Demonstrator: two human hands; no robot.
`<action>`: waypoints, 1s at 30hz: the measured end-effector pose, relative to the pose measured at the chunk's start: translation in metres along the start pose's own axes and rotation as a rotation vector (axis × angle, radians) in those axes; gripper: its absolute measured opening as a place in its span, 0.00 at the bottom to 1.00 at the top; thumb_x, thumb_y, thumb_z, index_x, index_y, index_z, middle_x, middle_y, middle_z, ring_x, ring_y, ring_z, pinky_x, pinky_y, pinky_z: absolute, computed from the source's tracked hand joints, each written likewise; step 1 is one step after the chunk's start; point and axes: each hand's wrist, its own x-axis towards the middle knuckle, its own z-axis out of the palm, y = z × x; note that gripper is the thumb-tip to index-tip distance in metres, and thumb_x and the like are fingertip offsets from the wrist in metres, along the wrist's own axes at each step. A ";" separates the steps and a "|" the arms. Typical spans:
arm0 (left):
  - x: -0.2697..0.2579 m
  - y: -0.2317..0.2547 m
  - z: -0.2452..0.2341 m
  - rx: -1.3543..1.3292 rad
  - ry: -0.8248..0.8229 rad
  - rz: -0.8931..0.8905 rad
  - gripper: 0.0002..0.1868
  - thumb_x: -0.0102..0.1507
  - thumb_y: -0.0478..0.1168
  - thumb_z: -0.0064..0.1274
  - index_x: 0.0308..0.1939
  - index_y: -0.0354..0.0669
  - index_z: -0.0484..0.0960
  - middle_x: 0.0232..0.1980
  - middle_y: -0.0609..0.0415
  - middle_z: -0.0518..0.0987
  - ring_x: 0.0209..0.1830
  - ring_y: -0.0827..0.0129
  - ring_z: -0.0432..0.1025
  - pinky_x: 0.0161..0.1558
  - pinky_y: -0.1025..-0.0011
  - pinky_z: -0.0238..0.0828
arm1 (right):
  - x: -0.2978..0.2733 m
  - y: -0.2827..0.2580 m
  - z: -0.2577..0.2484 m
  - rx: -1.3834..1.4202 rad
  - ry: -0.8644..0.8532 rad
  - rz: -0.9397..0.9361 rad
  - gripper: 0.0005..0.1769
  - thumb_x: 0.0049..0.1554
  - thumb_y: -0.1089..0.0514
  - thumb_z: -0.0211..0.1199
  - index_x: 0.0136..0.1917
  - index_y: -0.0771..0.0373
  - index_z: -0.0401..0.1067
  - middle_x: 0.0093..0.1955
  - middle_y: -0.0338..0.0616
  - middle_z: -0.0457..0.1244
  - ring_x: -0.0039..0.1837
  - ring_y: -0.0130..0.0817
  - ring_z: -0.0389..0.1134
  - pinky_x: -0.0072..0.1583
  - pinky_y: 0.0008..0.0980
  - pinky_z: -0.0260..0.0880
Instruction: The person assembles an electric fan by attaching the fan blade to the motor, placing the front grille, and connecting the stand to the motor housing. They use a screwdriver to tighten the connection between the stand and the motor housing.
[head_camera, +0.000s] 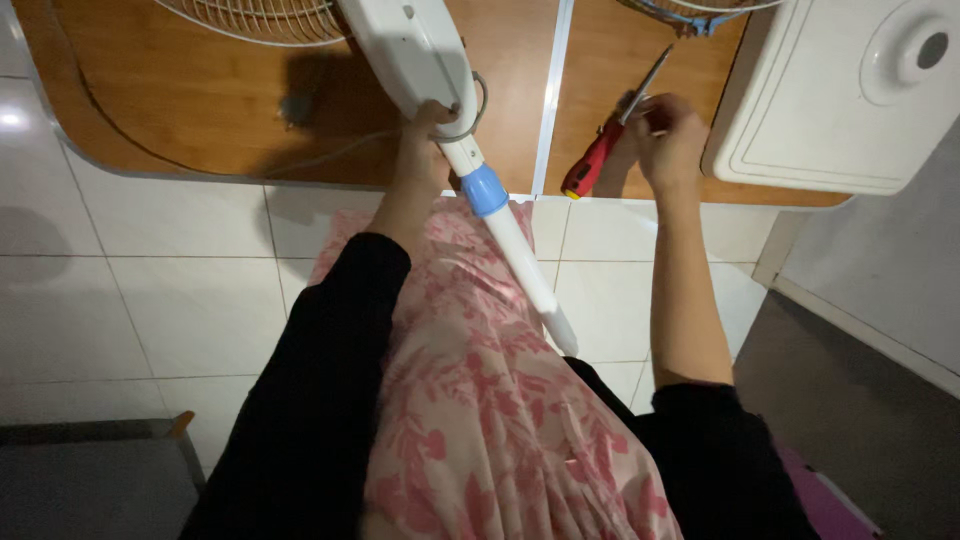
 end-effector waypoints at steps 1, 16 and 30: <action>-0.001 0.003 0.001 0.013 0.002 0.021 0.26 0.52 0.31 0.58 0.54 0.37 0.71 0.48 0.50 0.72 0.49 0.61 0.70 0.53 0.60 0.71 | -0.001 -0.004 0.006 -0.071 -0.048 -0.029 0.10 0.54 0.62 0.74 0.49 0.62 0.79 0.46 0.51 0.69 0.47 0.39 0.72 0.49 0.39 0.73; -0.020 0.029 0.047 0.212 0.176 -0.168 0.32 0.50 0.37 0.63 0.57 0.40 0.68 0.44 0.48 0.77 0.40 0.56 0.76 0.45 0.52 0.78 | -0.022 -0.047 0.050 -0.528 0.149 -0.287 0.20 0.45 0.63 0.72 0.53 0.59 0.78 0.51 0.48 0.66 0.55 0.52 0.62 0.52 0.47 0.61; -0.035 0.041 0.041 0.034 -0.060 -0.283 0.22 0.55 0.37 0.58 0.50 0.40 0.68 0.46 0.49 0.73 0.47 0.55 0.72 0.49 0.51 0.73 | -0.041 -0.197 0.045 0.597 -0.395 -0.068 0.12 0.58 0.72 0.65 0.56 0.69 0.77 0.53 0.46 0.69 0.53 0.32 0.72 0.58 0.28 0.75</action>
